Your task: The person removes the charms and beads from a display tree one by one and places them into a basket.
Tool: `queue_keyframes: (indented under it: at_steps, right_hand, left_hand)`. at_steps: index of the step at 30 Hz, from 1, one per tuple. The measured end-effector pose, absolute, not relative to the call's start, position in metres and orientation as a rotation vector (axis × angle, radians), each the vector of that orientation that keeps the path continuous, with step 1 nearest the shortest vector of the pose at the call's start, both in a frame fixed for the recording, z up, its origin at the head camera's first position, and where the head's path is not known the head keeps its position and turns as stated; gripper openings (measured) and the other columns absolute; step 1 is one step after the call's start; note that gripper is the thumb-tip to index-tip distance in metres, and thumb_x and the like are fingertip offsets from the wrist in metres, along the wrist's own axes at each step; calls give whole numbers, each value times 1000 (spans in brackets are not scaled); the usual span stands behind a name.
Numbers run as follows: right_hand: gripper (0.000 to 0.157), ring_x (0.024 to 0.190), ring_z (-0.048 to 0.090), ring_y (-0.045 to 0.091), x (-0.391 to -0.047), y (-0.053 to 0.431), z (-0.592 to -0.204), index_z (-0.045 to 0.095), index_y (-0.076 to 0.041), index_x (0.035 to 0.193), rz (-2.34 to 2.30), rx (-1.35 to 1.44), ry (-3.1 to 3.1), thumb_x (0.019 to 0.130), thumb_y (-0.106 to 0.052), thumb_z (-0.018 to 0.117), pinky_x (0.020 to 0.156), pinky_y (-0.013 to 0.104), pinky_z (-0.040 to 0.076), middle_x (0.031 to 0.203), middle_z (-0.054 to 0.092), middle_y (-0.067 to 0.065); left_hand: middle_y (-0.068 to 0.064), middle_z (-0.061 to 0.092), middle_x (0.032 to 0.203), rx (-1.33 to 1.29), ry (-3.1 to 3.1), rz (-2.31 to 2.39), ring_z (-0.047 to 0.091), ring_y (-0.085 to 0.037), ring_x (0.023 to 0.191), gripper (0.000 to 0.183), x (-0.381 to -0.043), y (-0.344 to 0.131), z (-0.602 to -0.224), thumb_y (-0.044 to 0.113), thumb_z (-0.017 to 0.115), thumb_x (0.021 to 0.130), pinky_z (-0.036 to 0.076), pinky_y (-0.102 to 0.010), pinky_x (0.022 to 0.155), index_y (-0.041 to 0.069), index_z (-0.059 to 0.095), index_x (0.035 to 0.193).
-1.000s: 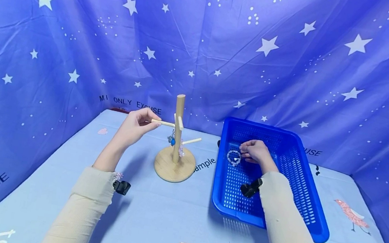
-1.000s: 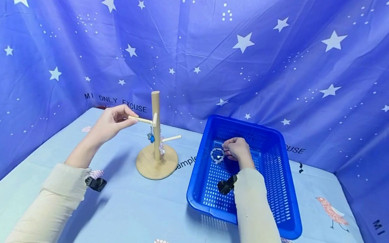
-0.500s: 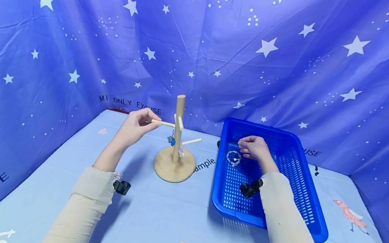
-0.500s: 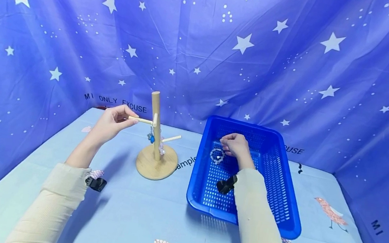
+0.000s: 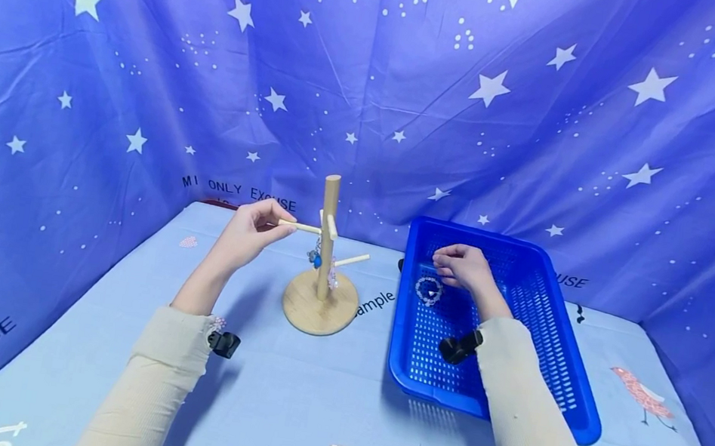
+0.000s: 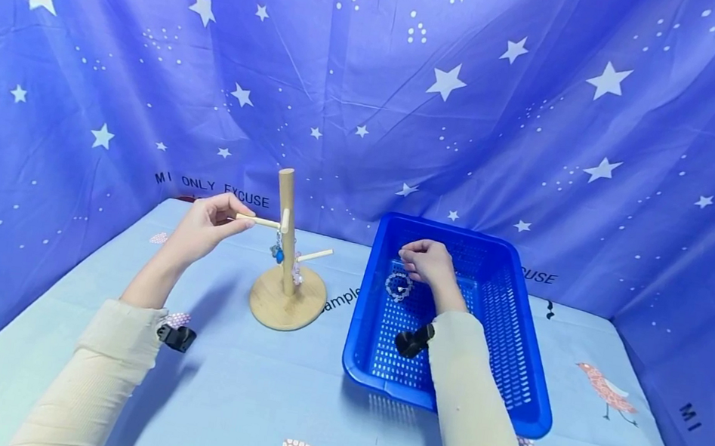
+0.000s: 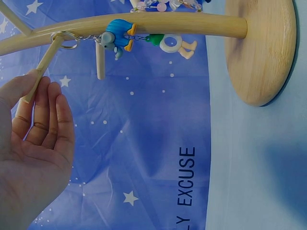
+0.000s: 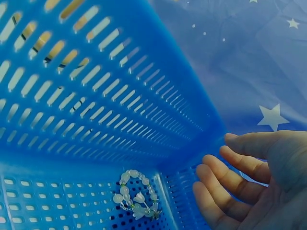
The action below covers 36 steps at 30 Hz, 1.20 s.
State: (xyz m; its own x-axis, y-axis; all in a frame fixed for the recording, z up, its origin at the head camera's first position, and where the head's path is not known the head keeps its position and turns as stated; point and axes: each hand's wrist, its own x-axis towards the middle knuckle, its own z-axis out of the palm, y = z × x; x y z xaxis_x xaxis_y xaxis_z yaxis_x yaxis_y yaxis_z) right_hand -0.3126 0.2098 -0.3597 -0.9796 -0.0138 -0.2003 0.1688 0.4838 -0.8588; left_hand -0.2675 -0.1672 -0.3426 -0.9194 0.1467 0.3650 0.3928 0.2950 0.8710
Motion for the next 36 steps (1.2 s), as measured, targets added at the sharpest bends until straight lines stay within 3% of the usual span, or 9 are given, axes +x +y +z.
queue_keyframes:
  at_steps: [6, 12, 20, 25, 29, 33, 36]
  right_hand:
    - [38, 75, 62, -1, -312, 207, -359, 56, 6, 131, -1523, 92, 2540, 101, -18, 57, 101, 45, 53, 123, 66, 21]
    - [37, 78, 63, 0, -311, 205, -359, 56, 6, 130, -1534, 70, 2545, 101, -17, 58, 97, 41, 55, 111, 68, 11]
    - [38, 75, 62, -2, -307, 202, -356, 56, 6, 130, -1550, 37, 2542, 100, -17, 59, 96, 41, 56, 115, 68, 15]
    - [38, 83, 66, 5, -305, 200, -353, 57, 6, 130, -1551, 1, 2547, 100, -17, 60, 96, 40, 56, 113, 68, 13]
    - [39, 93, 68, 12, -304, 198, -352, 56, 6, 131, -1561, -6, 2536, 100, -17, 60, 101, 45, 53, 122, 66, 20]
    - [39, 87, 68, 8, -302, 195, -350, 56, 6, 132, -1567, -12, 2538, 100, -16, 60, 102, 46, 52, 123, 66, 22]
    - [38, 94, 70, 19, -301, 193, -350, 56, 6, 131, -1560, -36, 2547, 100, -15, 60, 101, 45, 53, 124, 65, 24]
  left_hand:
    - [6, 67, 86, -502, -2344, -1676, 56, -6, 72, 16, -266, -167, -342, 7, 69, 92, 42, -21, 63, -5, 66, 101]
    - [1, 68, 90, -502, -2344, -1672, 55, -6, 71, 16, -265, -168, -343, 10, 69, 93, 41, -22, 63, -4, 67, 101]
    - [1, 69, 92, -512, -2341, -1672, 58, -5, 73, 14, -267, -168, -343, 7, 69, 92, 44, -20, 64, -4, 67, 101]
    - [-1, 68, 92, -513, -2343, -1675, 57, -6, 72, 14, -267, -167, -342, 7, 69, 92, 43, -21, 64, -4, 67, 101]
    - [0, 67, 91, -514, -2347, -1673, 56, -6, 72, 16, -267, -167, -342, 8, 69, 92, 42, -21, 64, -5, 67, 102]
    - [4, 67, 88, -513, -2349, -1677, 54, -6, 71, 17, -267, -168, -342, 8, 69, 92, 41, -21, 63, -5, 66, 103]
    - [8, 66, 86, -511, -2349, -1682, 54, -7, 70, 16, -267, -168, -342, 8, 69, 93, 41, -21, 62, -5, 66, 102]
